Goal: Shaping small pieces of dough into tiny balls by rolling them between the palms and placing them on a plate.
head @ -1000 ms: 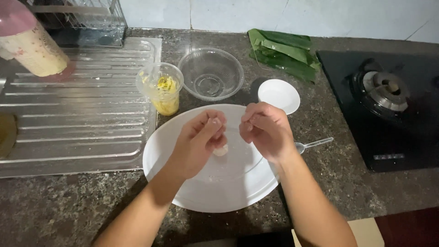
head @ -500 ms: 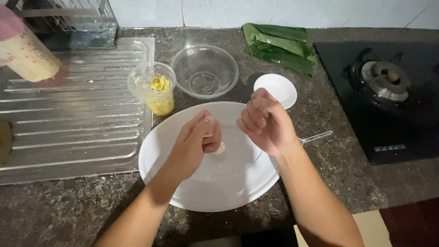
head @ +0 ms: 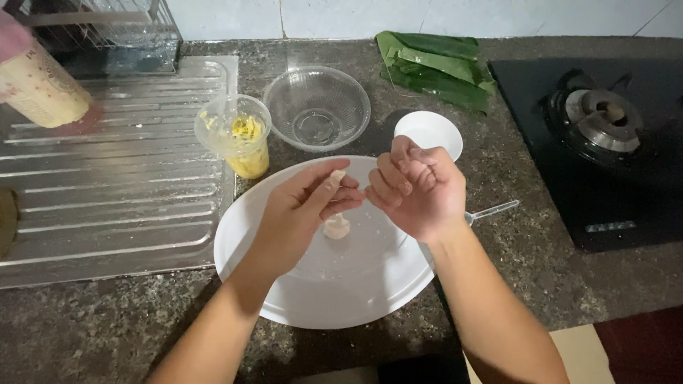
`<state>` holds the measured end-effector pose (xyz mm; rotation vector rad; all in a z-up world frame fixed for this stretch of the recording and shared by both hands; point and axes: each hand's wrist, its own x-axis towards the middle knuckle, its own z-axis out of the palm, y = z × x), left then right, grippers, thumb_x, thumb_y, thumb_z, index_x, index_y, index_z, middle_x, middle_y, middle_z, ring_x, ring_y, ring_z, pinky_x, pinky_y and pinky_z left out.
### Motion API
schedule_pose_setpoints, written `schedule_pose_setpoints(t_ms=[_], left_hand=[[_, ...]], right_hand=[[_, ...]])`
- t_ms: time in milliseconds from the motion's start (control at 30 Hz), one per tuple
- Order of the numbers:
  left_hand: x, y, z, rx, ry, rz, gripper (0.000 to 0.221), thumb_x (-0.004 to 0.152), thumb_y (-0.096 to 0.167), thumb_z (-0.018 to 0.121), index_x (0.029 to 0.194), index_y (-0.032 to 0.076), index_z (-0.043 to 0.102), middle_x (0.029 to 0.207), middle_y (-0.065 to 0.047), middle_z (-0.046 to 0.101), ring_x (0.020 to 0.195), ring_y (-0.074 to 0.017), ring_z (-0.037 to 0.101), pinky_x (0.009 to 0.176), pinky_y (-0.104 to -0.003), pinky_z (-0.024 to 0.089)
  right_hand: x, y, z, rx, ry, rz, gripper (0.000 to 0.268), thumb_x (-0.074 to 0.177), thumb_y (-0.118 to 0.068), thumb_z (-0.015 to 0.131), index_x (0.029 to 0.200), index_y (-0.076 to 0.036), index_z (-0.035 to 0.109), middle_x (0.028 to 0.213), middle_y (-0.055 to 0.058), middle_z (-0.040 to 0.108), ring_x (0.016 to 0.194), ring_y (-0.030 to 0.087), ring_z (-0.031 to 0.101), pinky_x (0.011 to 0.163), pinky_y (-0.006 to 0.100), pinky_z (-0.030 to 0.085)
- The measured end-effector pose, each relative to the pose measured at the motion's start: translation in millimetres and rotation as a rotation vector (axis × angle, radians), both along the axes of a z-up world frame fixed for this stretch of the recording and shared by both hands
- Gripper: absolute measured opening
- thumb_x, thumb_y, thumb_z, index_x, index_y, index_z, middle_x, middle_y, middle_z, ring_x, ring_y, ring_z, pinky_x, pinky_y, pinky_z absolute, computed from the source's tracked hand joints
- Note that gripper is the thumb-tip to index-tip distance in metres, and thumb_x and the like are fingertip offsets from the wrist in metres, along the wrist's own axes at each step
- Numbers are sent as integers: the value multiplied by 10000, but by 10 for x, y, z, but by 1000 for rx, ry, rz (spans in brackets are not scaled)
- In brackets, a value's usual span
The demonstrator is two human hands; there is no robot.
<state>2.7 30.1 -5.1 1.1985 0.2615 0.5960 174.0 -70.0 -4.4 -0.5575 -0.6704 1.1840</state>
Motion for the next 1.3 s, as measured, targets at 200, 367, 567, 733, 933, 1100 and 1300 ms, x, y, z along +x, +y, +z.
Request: schedule_pose_setpoints(t_ms=[200,367,567,733,933,1100,1300], left_hand=[[-4,93,-157,229,10,142,243,1011,130,566,1140,-51,666,855,-191,709,750,-280,752,772,-414,651],[-43,66,-131,405,22,186,214,998,175,594,1124,47,711,908,-138,719,779,-233,739,791,-372,631],[-60,16,-84,655,-2,325,295,999,159,617,1262,37,671,1084,-171,714,973,-283,735,863,-399,599],[-77,1,-130,599,13,410,312,957,173,688,1247,61,682,1059,-164,752,930,-284,765,852,-387,612],[-120,-57,-68,655,200,336,344,1033,269,518,1265,74,681,1086,-202,753,982,-363,739,860,-447,581],[-115,-70,-125,646,176,278,405,1030,300,515,1336,64,633,1174,-228,717,1050,-395,713,930,-467,564],[-122,-88,-17,696,138,279,365,1012,221,562,1336,67,633,1167,-217,721,1051,-384,714,910,-469,578]], right_hand=[[-51,4,-5,7,31,34,189,895,-275,468,750,-164,518,565,-14,377,498,157,449,557,308,407],[-155,86,-145,6,-77,56,130,909,-171,444,834,-113,533,597,21,401,546,193,515,566,326,460],[-186,141,-368,-8,-439,-155,154,968,-35,421,974,0,571,638,102,464,618,246,609,592,358,572],[-210,144,-306,7,-586,-222,183,971,-9,433,984,19,614,630,117,501,637,245,639,585,355,601],[-249,134,-242,-54,-729,-265,194,1000,-41,478,967,-47,669,607,108,535,565,228,640,615,363,601],[-203,102,-269,-110,-888,-380,170,983,-14,538,966,-34,706,614,117,617,543,232,671,615,372,603],[-196,95,-306,-103,-841,-369,166,974,-1,550,996,8,714,626,139,610,494,203,601,502,317,538]])
